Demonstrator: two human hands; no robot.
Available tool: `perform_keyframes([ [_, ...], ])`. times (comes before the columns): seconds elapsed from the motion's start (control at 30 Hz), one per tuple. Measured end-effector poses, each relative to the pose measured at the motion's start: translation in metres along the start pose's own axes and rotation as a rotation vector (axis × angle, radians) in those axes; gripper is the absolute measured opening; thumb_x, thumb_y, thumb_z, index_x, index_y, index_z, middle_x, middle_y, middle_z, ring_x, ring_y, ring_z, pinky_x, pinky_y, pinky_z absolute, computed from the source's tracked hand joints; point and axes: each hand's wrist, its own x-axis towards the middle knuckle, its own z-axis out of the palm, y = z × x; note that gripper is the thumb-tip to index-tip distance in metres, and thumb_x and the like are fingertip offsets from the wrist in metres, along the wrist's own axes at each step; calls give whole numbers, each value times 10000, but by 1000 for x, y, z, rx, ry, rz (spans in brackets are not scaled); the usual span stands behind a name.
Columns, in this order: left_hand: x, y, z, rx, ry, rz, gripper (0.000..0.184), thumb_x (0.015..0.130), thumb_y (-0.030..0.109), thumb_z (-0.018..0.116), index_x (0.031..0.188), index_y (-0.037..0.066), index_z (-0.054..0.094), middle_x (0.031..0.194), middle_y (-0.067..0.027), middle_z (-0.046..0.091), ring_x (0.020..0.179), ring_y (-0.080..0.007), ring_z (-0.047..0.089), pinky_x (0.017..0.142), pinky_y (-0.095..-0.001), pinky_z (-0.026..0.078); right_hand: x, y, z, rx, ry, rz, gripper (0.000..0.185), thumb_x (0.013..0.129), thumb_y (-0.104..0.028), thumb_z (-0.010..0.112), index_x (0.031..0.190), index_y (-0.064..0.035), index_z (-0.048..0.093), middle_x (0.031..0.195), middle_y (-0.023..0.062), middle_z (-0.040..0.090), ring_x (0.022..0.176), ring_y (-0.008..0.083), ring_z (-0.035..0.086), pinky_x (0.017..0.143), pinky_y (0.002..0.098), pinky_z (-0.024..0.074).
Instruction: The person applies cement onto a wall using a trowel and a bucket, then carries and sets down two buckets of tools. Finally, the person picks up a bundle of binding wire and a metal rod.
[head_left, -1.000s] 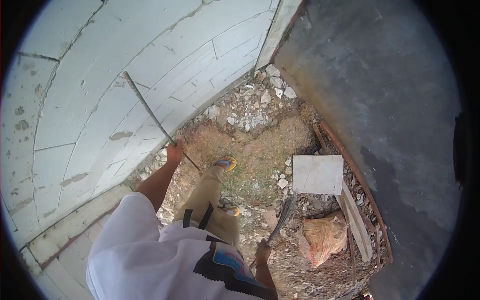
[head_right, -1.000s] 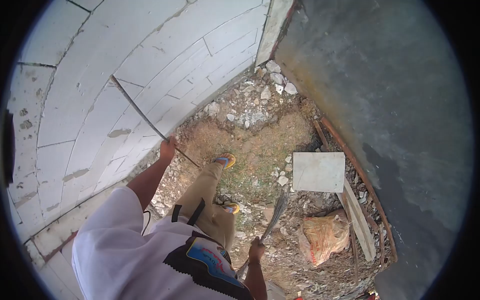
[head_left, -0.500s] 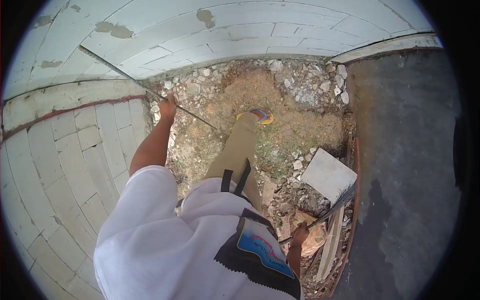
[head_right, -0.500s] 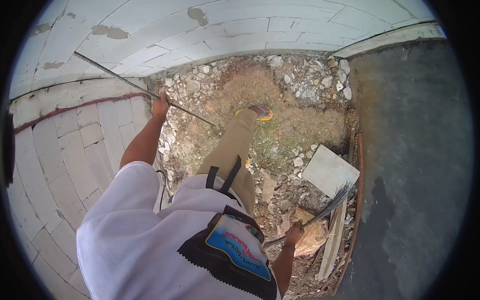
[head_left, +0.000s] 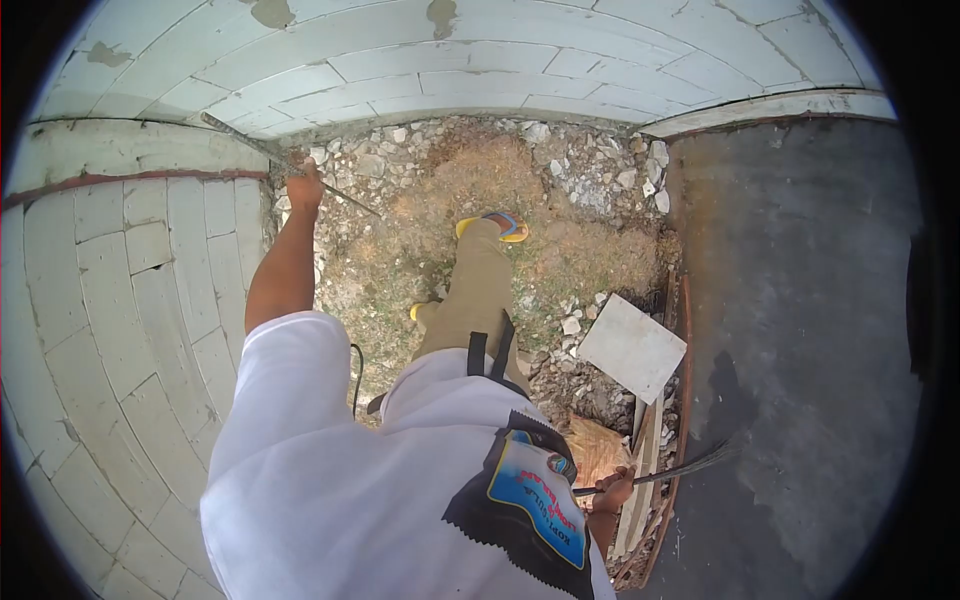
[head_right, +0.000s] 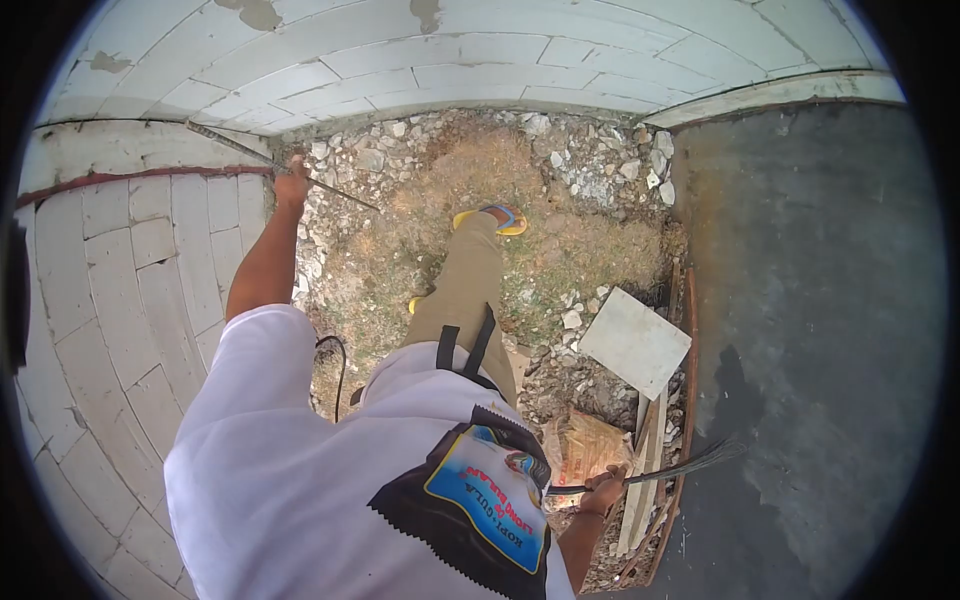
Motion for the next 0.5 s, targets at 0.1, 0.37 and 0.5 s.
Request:
perform_keyframes([
  [0.1,6,16,0,101,9,-31,537,955,446,593,926,-77,711,852,-189,712,788,-240,685,710,-393,510,-2,-9,-15,43,37,-25,415,1028,-478,451,852,-105,503,510,-50,237,405,95,200,413,297,233],
  [0.37,109,20,-13,429,0,-109,609,923,500,593,1012,-92,709,959,-272,710,893,-368,695,802,-439,516,6,-23,-21,153,157,-49,426,1056,-438,390,788,-130,510,504,-60,229,399,92,172,404,288,203],
  [0.5,149,39,7,416,143,24,562,906,454,591,1082,-75,664,1125,-257,676,1082,-414,635,925,-458,483,-2,-44,-11,104,127,-43,422,1034,-449,434,812,-99,504,477,-45,260,384,100,236,394,286,278],
])
